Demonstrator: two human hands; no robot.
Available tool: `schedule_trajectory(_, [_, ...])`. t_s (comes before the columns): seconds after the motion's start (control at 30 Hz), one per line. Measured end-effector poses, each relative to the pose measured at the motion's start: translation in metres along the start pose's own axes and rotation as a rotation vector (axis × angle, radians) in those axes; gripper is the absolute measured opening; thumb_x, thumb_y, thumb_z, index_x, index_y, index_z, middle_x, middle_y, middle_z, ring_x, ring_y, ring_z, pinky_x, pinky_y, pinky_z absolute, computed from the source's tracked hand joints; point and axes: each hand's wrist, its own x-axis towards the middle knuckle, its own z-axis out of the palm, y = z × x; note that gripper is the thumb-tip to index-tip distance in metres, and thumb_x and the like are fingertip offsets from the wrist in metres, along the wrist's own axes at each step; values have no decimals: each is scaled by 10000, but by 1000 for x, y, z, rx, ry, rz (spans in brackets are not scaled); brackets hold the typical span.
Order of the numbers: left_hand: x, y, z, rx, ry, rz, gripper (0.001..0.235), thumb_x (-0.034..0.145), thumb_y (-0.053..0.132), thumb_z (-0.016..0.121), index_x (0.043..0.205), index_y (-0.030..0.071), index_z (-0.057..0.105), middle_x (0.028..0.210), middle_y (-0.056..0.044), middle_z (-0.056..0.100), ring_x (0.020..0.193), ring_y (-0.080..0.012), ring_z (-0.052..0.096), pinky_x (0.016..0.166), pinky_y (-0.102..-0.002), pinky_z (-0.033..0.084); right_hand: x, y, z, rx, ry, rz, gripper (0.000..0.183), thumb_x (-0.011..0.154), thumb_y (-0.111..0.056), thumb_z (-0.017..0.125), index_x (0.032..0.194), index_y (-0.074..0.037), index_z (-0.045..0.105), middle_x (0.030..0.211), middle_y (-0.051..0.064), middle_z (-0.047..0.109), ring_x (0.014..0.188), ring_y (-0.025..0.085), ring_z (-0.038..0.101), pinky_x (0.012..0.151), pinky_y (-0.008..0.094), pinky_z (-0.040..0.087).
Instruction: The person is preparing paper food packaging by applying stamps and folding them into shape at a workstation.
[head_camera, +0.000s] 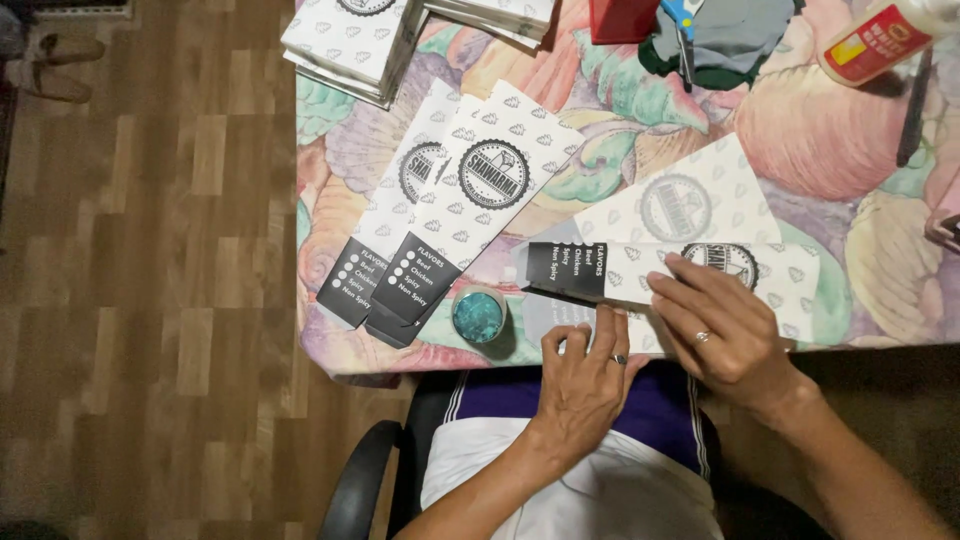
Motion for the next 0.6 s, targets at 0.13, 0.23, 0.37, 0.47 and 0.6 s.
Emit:
schedule_trajectory(0.13, [0,-1,-2,-65,-16,-4,442,1047,282,665,1303,-75,630,1396,-191,584,942,-318,541,845,-450,425,-17,-13,17,13,68,20,97,957,10,682,1031,68,660,1170,207,725,1143,462,697,931,508,586])
schedule_trajectory(0.23, [3,-2,-5,-84,26,20,451,1066,273,655,1310,-103,605,1313,-220,597,926,-323,550,812,-445,437,-21,-11,18,0,29,28,102,982,-25,647,1048,49,670,1204,176,723,1163,442,689,926,513,566])
schedule_trajectory(0.37, [4,-4,-7,-96,42,38,456,1046,245,689,1291,-128,599,1264,-256,627,891,-338,564,793,-454,428,-25,-7,22,43,49,52,87,974,-6,663,1038,51,674,1185,168,730,1147,439,691,920,498,573])
schedule_trajectory(0.47, [11,-9,-16,-194,71,65,379,1063,161,638,1223,-181,609,1229,-337,630,874,-395,567,756,-492,424,-34,-1,24,71,4,85,125,963,-26,687,1086,-7,679,1230,122,725,1201,413,685,946,486,567])
schedule_trajectory(0.6, [24,-28,-12,-216,158,94,183,1006,-17,557,1128,-119,648,1051,-245,646,889,-378,592,798,-471,472,-20,-8,22,91,66,132,55,921,-11,729,975,-14,717,1121,125,758,1125,407,716,883,473,581])
